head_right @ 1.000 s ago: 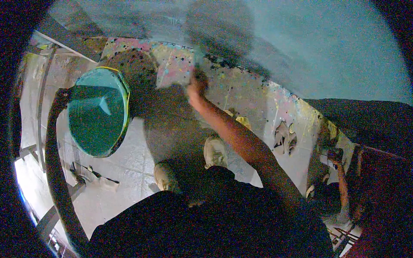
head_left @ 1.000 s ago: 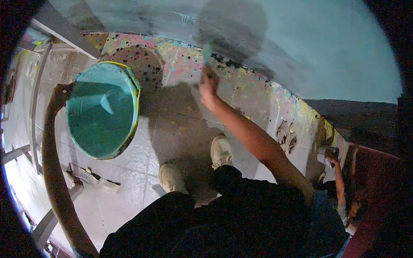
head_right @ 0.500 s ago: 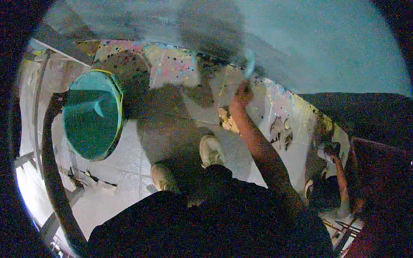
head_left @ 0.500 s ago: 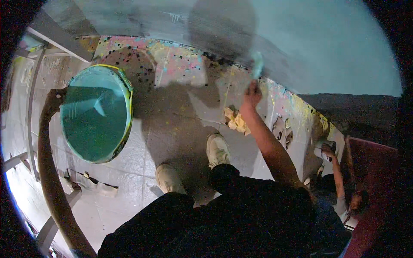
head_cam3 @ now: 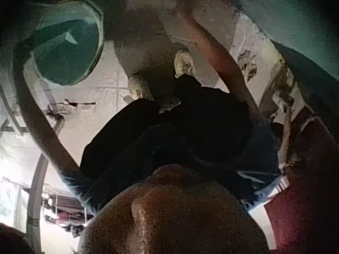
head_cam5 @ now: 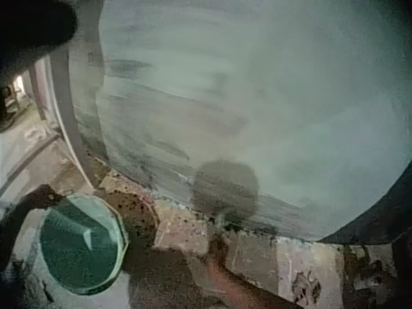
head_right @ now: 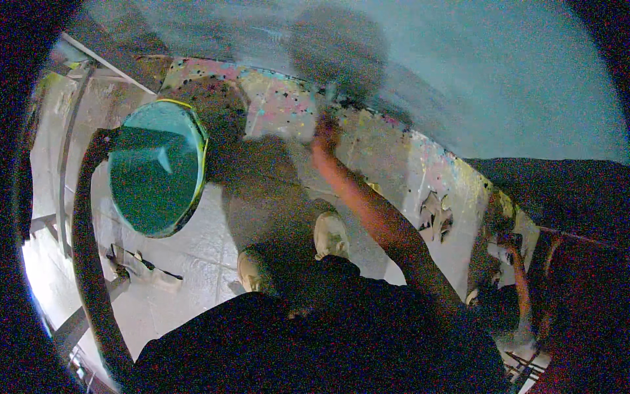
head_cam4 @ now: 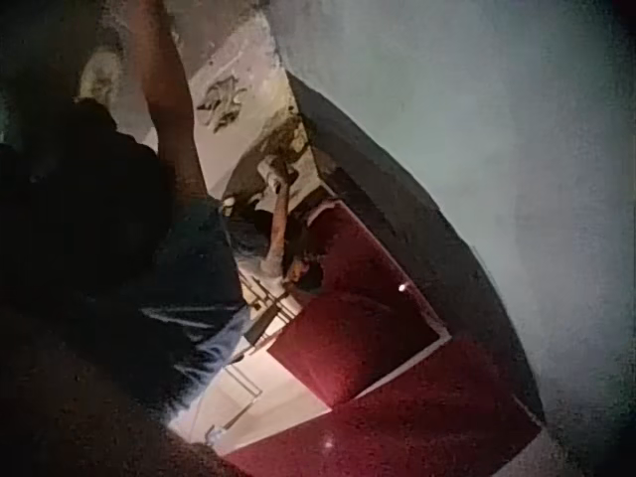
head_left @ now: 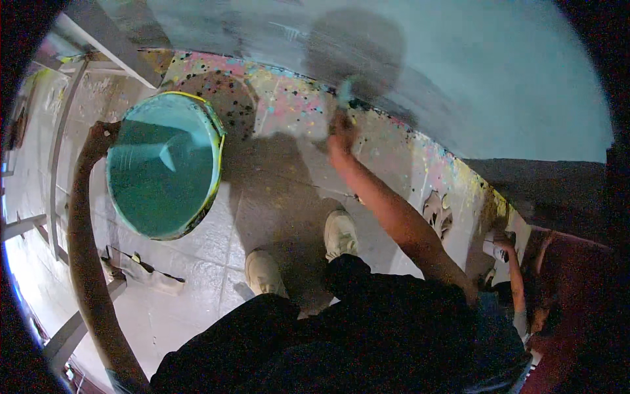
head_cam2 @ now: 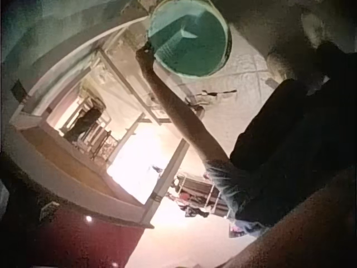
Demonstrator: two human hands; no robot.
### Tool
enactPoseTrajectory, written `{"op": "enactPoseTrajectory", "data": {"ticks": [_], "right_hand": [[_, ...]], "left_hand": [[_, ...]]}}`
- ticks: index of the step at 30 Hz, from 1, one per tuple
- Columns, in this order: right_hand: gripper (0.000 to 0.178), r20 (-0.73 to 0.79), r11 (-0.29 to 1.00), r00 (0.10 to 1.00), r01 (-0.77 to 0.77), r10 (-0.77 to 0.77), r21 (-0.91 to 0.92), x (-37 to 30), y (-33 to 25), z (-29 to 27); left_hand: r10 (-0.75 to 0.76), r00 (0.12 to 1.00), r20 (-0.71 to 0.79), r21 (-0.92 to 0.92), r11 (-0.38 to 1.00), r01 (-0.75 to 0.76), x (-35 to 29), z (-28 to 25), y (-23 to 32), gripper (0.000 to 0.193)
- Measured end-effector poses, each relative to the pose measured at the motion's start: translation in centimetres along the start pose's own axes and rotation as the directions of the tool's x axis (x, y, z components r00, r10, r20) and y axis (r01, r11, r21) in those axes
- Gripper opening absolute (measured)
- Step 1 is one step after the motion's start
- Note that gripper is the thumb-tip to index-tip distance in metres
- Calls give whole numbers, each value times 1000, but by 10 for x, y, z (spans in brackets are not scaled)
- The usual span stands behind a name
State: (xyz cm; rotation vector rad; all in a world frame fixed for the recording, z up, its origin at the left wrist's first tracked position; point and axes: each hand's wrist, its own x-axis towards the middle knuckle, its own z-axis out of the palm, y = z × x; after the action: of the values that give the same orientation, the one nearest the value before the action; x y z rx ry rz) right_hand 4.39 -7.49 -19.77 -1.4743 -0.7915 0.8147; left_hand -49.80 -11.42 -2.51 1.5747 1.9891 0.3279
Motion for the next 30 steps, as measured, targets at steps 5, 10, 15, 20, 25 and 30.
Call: {"op": "enactPoseTrajectory", "data": {"ticks": [5, 10, 15, 20, 25, 30], "right_hand": [[28, 259, 999, 965, -33, 41, -36, -60, -39, 98], [39, 344, 928, 936, 186, -68, -322, -24, 7, 122], [34, 301, 976, 941, -98, 155, -194, -6, -11, 52], [28, -155, 974, 986, -99, 68, -205, -1, -7, -77], [24, -208, 996, 974, -92, 89, -5, 14, 17, -109], [24, 19, 891, 976, 206, -217, -404, 16, 31, -37]], "left_hand": [[0, 999, -39, 18, 1000, 1, -6, -6, -27, 26], [102, 993, 58, 74, 992, -106, 18, -2, -16, 28], [-40, 997, 69, 72, 997, 35, -6, -11, -3, 29], [44, 999, 30, -42, 998, -43, 0, 1, 1, 28], [-55, 994, -90, -129, 991, 44, -4, -8, -41, 27], [33, 997, 69, 12, 999, -33, 7, -2, -11, 27]]}}
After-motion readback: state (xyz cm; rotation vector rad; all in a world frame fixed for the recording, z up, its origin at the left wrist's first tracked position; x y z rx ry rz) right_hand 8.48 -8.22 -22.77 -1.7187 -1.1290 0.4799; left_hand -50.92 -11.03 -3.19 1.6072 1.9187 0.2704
